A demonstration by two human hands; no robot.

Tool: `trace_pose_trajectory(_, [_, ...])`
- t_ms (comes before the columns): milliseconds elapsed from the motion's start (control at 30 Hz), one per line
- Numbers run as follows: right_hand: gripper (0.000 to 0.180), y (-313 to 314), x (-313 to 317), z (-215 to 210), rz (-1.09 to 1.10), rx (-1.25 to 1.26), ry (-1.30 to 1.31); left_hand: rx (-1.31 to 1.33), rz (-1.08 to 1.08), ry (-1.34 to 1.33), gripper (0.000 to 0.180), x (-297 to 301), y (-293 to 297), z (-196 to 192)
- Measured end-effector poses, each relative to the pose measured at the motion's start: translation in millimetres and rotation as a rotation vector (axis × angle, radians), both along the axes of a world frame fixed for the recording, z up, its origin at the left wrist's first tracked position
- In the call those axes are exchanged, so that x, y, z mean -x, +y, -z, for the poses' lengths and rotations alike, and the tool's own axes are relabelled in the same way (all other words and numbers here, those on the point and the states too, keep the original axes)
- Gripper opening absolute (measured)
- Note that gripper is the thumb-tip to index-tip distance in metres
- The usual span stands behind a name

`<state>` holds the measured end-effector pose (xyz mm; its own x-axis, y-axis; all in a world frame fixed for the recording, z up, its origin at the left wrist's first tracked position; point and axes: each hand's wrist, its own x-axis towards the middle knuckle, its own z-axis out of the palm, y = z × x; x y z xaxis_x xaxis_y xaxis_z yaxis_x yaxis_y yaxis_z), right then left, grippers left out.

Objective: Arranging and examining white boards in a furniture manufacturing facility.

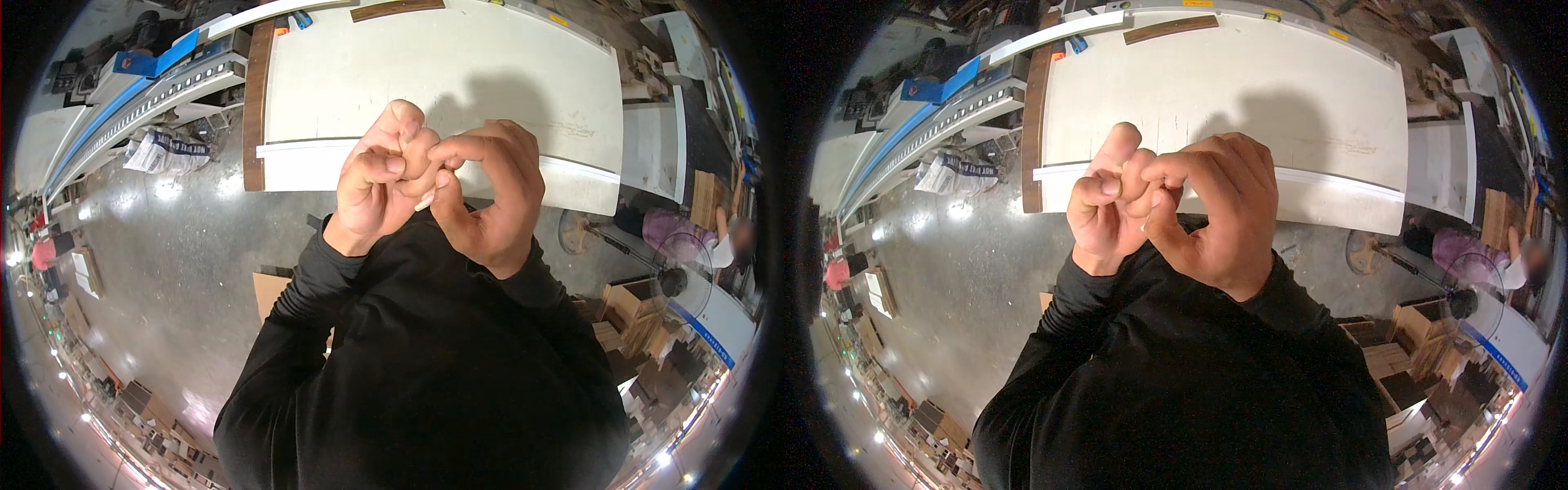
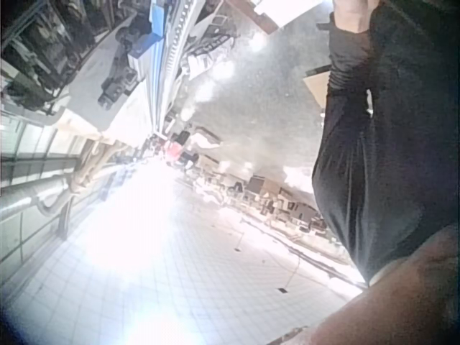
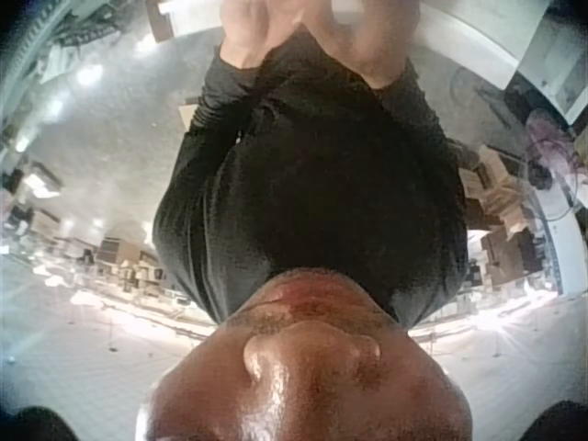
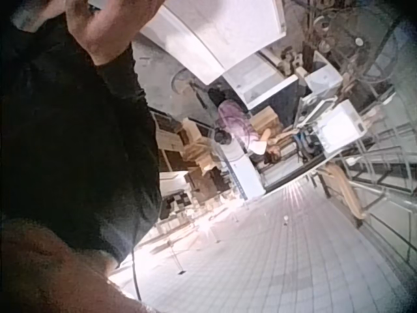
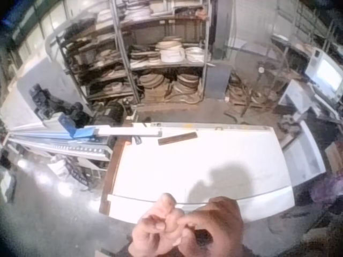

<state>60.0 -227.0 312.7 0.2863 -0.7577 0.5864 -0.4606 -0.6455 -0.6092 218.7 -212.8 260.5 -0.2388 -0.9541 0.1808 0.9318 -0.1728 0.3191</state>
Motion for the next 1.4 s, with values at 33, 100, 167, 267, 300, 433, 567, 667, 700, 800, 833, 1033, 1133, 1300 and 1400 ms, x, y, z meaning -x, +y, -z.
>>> trace_pose_trajectory(33, [0.016, 0, -1, 1, 0.001, 0.0, 0.001, 0.0, 0.001, 0.001, 0.03, -1, -1, 0])
trace_pose_trajectory(100, [0.017, -1, -3, 2, 0.012, 0.018, 0.002, -0.003, 0.013, -0.019, 0.029, -4, -2, -1])
trace_pose_trajectory(167, [0.017, -3, -4, 2, 0.017, 0.021, 0.011, -0.014, 0.004, -0.043, 0.029, -6, -3, -3])
trace_pose_trajectory(267, [0.018, -5, -6, 0, 0.022, 0.029, 0.032, -0.016, -0.002, -0.052, 0.029, -7, -6, 0])
trace_pose_trajectory(300, [0.017, -6, -6, -1, 0.022, 0.034, 0.046, -0.008, 0.003, -0.037, 0.029, -8, -7, 1])
trace_pose_trajectory(433, [0.015, -7, -9, -1, 0.023, 0.018, 0.066, -0.015, -0.046, -0.123, 0.028, -10, -7, -3])
trace_pose_trajectory(567, [0.017, -4, -11, 2, -0.035, 0.001, 0.096, -0.019, -0.023, -0.188, 0.028, -19, -7, 2])
trace_pose_trajectory(667, [0.023, -1, -15, 6, -0.076, -0.017, 0.086, -0.004, -0.055, -0.263, 0.029, -19, -8, 3])
trace_pose_trajectory(700, [0.026, 0, -16, 7, -0.08, -0.023, 0.05, 0.005, -0.086, -0.289, 0.029, -19, -8, 3])
trace_pose_trajectory(800, [0.031, -2, -21, -1, -0.01, -0.069, 0.044, 0.048, -0.12, -0.305, 0.03, -20, -8, 5])
trace_pose_trajectory(833, [0.031, -2, -21, 1, -0.01, -0.069, 0.045, 0.048, -0.12, -0.305, 0.03, -20, -6, 4])
trace_pose_trajectory(1033, [0.026, 1, -24, 2, -0.019, -0.08, 0.071, -0.03, -0.136, -0.463, 0.028, -23, 6, 3])
trace_pose_trajectory(1133, [0.025, 3, -24, 4, -0.04, -0.091, 0.069, -0.046, -0.173, -0.421, 0.026, -21, 11, 5])
trace_pose_trajectory(1300, [0.018, 6, -25, 4, -0.109, -0.157, 0.026, 0.17, -0.306, -0.469, 0.021, -25, 13, 17])
trace_pose_trajectory(1400, [0.013, 10, -23, 2, -0.144, -0.433, -0.18, 0.25, -0.421, -0.533, 0.014, -25, 12, 13])
